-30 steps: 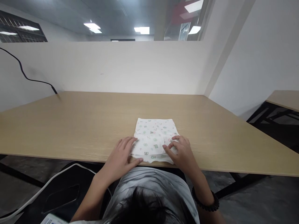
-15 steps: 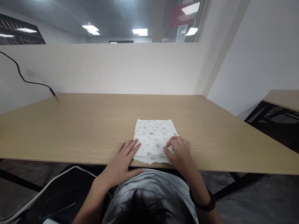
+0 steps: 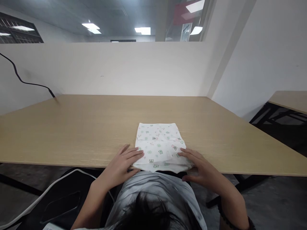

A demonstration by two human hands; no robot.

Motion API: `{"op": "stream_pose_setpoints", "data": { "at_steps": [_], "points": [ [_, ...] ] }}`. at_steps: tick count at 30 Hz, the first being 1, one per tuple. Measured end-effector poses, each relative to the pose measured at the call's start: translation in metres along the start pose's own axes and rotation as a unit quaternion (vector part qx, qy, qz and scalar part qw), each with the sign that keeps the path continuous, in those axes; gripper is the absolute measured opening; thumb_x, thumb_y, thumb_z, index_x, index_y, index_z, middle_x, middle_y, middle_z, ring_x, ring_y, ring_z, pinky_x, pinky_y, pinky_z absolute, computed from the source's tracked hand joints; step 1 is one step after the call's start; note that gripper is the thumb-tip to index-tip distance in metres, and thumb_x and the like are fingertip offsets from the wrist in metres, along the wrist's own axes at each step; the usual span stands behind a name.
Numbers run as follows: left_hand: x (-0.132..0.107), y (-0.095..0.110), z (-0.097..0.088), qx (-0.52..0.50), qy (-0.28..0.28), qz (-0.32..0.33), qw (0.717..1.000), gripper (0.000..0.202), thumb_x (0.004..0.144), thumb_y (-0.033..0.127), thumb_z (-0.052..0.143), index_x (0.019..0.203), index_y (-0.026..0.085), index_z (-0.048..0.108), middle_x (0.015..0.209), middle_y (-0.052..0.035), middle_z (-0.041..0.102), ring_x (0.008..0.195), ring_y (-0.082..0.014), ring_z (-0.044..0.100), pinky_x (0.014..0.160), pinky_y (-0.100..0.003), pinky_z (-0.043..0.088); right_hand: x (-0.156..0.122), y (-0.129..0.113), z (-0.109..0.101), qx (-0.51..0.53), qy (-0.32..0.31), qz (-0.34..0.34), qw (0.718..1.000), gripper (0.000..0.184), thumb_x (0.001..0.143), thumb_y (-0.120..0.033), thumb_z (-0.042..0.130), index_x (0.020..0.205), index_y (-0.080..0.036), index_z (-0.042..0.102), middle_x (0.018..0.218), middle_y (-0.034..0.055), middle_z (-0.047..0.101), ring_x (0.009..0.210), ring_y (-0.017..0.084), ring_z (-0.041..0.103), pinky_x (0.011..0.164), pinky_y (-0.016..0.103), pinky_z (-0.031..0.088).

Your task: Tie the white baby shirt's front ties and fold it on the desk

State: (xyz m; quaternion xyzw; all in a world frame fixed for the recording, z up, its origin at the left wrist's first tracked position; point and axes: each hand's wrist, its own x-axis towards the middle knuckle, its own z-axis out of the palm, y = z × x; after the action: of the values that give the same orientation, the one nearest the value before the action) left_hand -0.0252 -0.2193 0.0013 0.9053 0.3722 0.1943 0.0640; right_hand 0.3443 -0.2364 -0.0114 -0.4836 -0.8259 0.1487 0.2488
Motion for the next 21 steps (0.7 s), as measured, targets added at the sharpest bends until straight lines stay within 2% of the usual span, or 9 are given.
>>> {"op": "stream_pose_setpoints", "data": {
  "at_steps": [3,5,8,10,12,14,16,18,21],
  "points": [
    [-0.002,-0.003,-0.009,-0.046,-0.009,0.008,0.999,0.039,0.091,0.028,0.060,0.129,0.036,0.063,0.126,-0.0031,0.069,0.123,-0.0246,0.059,0.118,-0.054,0.026,-0.002,0.001,-0.004,0.040,0.007,-0.020,0.999,0.039,0.085,-0.028,0.064,0.123,-0.033,0.068,0.135,0.0065,0.062,0.129,0.029,0.053,0.107,0.048,0.045],
    [-0.002,-0.003,-0.015,-0.083,-0.012,0.013,0.996,0.034,0.091,0.023,0.056,0.120,0.035,0.070,0.116,-0.0027,0.073,0.115,-0.0240,0.064,0.117,-0.053,0.030,-0.001,0.001,-0.010,0.069,-0.003,-0.032,0.997,0.030,0.087,-0.025,0.059,0.113,-0.033,0.073,0.122,0.0065,0.069,0.120,0.028,0.059,0.103,0.047,0.049],
    [0.000,-0.001,-0.021,-0.142,0.015,0.018,0.990,0.030,0.092,0.023,0.052,0.111,0.033,0.073,0.108,-0.0031,0.075,0.108,-0.0233,0.067,0.113,-0.049,0.036,0.007,-0.002,-0.021,0.119,-0.012,-0.021,0.993,0.022,0.089,-0.034,0.060,0.105,-0.031,0.075,0.110,0.0075,0.073,0.109,0.029,0.064,0.095,0.044,0.053],
    [0.007,0.000,-0.024,-0.184,0.046,-0.007,0.982,0.028,0.093,0.026,0.050,0.109,0.029,0.074,0.109,-0.0046,0.075,0.107,-0.0240,0.067,0.106,-0.045,0.044,0.018,-0.005,-0.029,0.153,0.002,-0.002,0.988,0.025,0.090,-0.043,0.060,0.102,-0.027,0.075,0.108,0.0082,0.074,0.104,0.030,0.066,0.092,0.042,0.054],
    [0.019,-0.002,-0.030,-0.219,0.065,-0.056,0.972,0.028,0.094,0.033,0.050,0.106,0.024,0.073,0.108,-0.0067,0.074,0.102,-0.0257,0.067,0.095,-0.040,0.051,0.035,-0.009,-0.036,0.189,0.016,0.012,0.982,0.031,0.090,-0.049,0.059,0.098,-0.024,0.075,0.104,0.0087,0.075,0.100,0.029,0.067,0.091,0.041,0.054],
    [0.038,-0.007,-0.039,-0.235,0.057,-0.103,0.965,0.032,0.093,0.043,0.050,0.104,0.021,0.071,0.101,-0.0072,0.074,0.092,-0.0262,0.067,0.082,-0.035,0.053,0.057,-0.011,-0.042,0.234,0.011,0.022,0.972,0.036,0.088,-0.053,0.061,0.095,-0.021,0.074,0.099,0.0088,0.075,0.096,0.028,0.068,0.086,0.039,0.055],
    [0.060,-0.018,-0.048,-0.236,0.025,-0.126,0.963,0.037,0.092,0.050,0.050,0.100,0.020,0.069,0.091,-0.0059,0.072,0.080,-0.0245,0.065,0.069,-0.031,0.051,0.080,-0.008,-0.046,0.284,-0.009,0.037,0.958,0.040,0.084,-0.056,0.064,0.097,-0.019,0.072,0.097,0.0082,0.074,0.092,0.026,0.068,0.078,0.035,0.055],
    [0.082,-0.034,-0.052,-0.222,-0.019,-0.135,0.965,0.039,0.089,0.054,0.050,0.097,0.020,0.067,0.087,-0.0052,0.069,0.075,-0.0231,0.062,0.064,-0.029,0.047,0.100,0.001,-0.045,0.308,-0.036,0.071,0.948,0.042,0.080,-0.056,0.066,0.096,-0.018,0.071,0.090,0.0062,0.073,0.078,0.021,0.066,0.064,0.029,0.052],
    [0.109,-0.061,-0.047,-0.159,-0.035,-0.175,0.971,0.035,0.081,0.055,0.056,0.080,0.020,0.060,0.077,-0.0045,0.064,0.068,-0.0219,0.056,0.058,-0.028,0.040,0.118,0.020,-0.035,0.298,-0.044,0.136,0.944,0.038,0.074,-0.053,0.070,0.083,-0.016,0.066,0.064,-0.0012,0.062,0.052,0.012,0.051,0.048,0.023,0.039]
  ]
}}
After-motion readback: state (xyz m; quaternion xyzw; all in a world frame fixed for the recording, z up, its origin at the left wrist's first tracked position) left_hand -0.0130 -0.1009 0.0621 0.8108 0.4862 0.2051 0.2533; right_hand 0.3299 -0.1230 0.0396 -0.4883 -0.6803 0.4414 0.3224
